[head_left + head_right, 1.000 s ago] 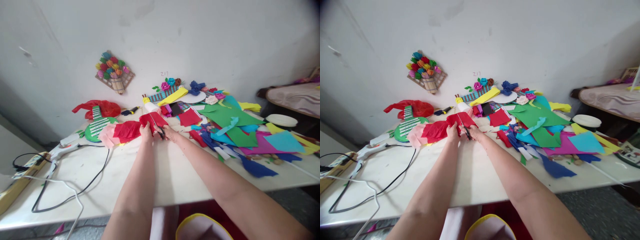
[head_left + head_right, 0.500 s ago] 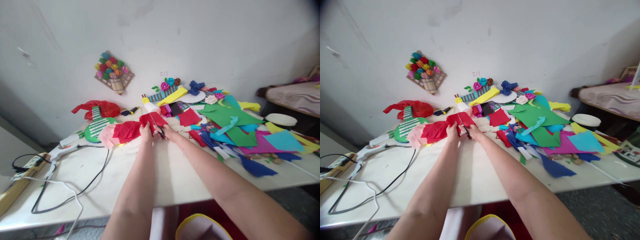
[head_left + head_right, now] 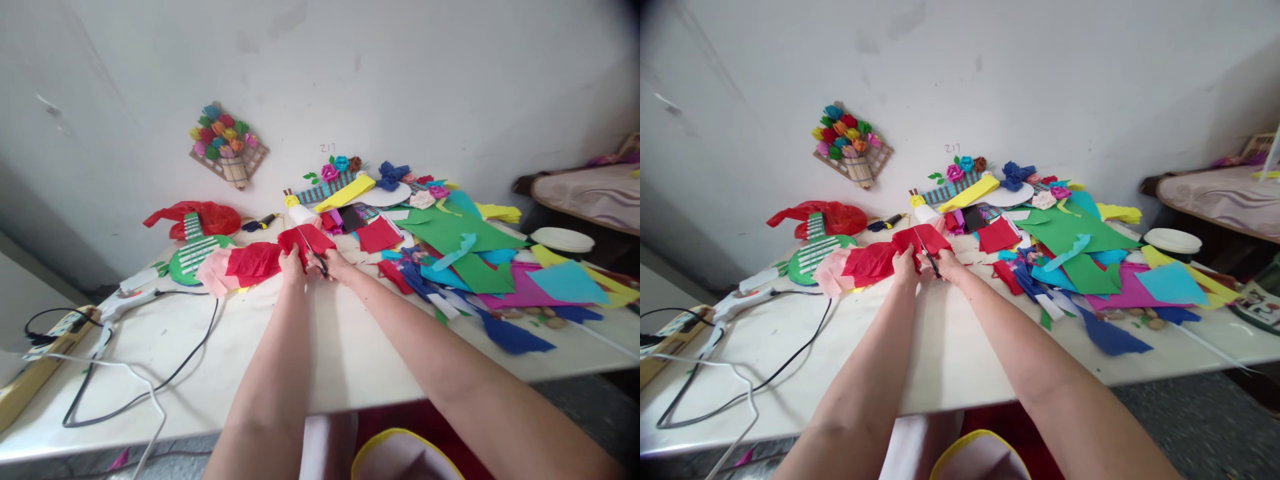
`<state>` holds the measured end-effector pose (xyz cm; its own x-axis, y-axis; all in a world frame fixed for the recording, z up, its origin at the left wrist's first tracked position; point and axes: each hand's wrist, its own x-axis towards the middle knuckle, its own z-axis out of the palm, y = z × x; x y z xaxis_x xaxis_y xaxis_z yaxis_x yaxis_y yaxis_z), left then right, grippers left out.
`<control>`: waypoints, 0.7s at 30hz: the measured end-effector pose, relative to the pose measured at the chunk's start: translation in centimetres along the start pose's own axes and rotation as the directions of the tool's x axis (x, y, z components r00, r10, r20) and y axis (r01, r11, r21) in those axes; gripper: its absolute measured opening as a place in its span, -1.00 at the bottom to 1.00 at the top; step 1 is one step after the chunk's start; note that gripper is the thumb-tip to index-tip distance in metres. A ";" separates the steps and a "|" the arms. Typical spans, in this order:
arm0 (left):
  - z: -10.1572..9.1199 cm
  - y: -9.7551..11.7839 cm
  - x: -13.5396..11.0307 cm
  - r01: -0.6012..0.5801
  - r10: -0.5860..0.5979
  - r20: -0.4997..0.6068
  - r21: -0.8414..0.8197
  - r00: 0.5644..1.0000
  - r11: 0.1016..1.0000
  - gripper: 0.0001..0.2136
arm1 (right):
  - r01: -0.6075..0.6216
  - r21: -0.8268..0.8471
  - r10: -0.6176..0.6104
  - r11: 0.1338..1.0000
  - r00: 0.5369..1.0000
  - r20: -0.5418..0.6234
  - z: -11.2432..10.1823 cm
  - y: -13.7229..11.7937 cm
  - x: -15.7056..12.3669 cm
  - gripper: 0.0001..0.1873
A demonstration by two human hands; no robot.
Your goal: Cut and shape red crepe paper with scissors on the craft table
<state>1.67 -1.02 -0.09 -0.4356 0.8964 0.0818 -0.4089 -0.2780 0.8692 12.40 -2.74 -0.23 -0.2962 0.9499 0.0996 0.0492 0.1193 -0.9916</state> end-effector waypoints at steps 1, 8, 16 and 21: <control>0.0 0.0 0.0 0.004 -0.004 0.002 -0.004 1.000 1.000 -0.86 | 0.009 0.003 -0.009 1.000 1.000 0.003 0.0 0.0 0.0 -0.52; 0.2 0.3 -0.5 0.030 -0.028 0.051 -0.037 0.998 0.999 -0.85 | 0.020 0.021 -0.021 1.000 1.000 0.014 -0.2 -0.1 -0.3 -0.49; 0.4 0.0 -0.5 0.034 -0.030 0.129 -0.033 0.991 0.999 -0.84 | 0.019 0.064 -0.016 0.998 0.999 -0.047 -0.3 -0.6 -0.6 -0.54; 0.5 0.0 -0.7 0.021 -0.015 0.128 -0.041 0.992 0.999 -0.85 | 0.014 0.083 -0.009 0.996 0.998 -0.056 -0.2 -0.7 -0.6 -0.56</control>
<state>2.35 -1.49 0.06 -0.3234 0.9373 0.1300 -0.4501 -0.2732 0.8502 12.77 -3.29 0.44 -0.2427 0.9635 0.1133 -0.0341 0.1082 -0.9935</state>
